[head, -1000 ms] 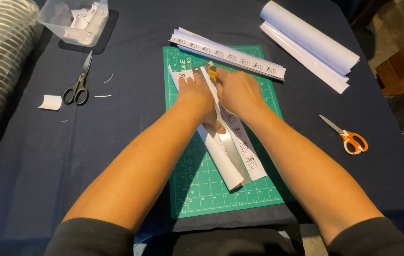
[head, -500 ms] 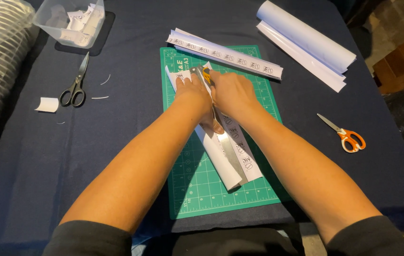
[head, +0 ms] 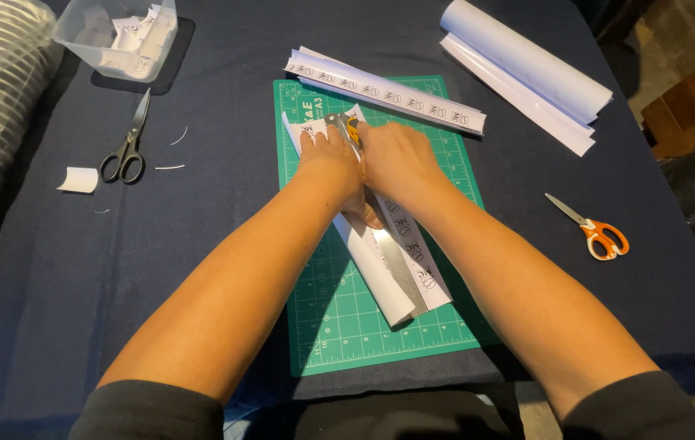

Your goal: Cutting printed paper strips using a rotary cutter and a metal ruler on a green cutting mat.

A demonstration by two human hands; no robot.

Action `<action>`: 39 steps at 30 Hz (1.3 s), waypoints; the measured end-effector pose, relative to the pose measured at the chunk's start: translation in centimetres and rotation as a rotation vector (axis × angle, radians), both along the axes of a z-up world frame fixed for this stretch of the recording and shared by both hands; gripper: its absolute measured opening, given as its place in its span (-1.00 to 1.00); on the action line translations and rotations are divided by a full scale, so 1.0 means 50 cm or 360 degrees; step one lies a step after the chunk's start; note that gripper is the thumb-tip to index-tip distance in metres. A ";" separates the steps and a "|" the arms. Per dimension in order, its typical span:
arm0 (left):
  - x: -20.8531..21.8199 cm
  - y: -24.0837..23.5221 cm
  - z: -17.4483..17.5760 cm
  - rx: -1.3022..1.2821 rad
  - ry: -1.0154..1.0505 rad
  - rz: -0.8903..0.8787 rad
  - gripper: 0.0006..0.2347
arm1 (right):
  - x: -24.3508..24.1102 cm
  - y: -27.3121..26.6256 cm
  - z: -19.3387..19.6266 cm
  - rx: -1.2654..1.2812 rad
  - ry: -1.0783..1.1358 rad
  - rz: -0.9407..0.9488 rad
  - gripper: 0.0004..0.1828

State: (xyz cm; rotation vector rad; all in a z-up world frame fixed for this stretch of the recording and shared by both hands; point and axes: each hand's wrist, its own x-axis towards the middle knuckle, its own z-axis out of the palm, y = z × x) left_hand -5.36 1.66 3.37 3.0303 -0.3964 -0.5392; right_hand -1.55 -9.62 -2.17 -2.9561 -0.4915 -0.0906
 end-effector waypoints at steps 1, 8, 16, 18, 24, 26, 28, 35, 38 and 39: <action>0.003 0.000 -0.006 0.0000 0.0001 -0.0002 -0.42 | -0.003 -0.001 0.001 0.0000 0.0001 -0.0002 -0.60; 0.033 0.002 -0.052 0.0028 -0.0010 -0.0033 -0.27 | -0.044 -0.014 0.044 -0.0027 0.0125 -0.0058 -0.62; 0.034 0.024 -0.034 -0.0060 0.0042 -0.0067 0.21 | -0.119 -0.115 0.062 0.0424 0.0279 -0.0461 -0.52; 0.049 0.022 -0.061 -0.0079 -0.0042 -0.0071 0.32 | -0.132 -0.147 0.010 0.0468 0.0330 -0.0557 -0.51; 0.046 0.038 -0.086 -0.0145 -0.0166 -0.0106 0.29 | -0.211 -0.108 0.021 0.0480 0.0602 -0.0754 -0.64; 0.041 0.045 -0.078 -0.0149 -0.0155 -0.0116 0.27 | -0.203 -0.118 0.004 0.0524 0.0594 -0.0759 -0.63; 0.043 0.048 -0.087 -0.0157 -0.0145 -0.0124 0.25 | -0.193 -0.135 -0.018 0.0563 0.0584 -0.0762 -0.62; 0.054 0.054 -0.120 -0.0039 -0.0182 -0.0159 0.30 | -0.058 -0.233 0.015 0.0284 0.0064 -0.0544 -0.65; 0.046 0.054 -0.104 -0.0028 -0.0165 -0.0180 0.27 | 0.055 -0.269 0.037 0.0093 -0.0007 -0.0369 -0.64; 0.043 0.057 -0.099 -0.0039 -0.0138 -0.0182 0.25 | 0.096 -0.275 0.041 0.0031 0.0000 -0.0297 -0.64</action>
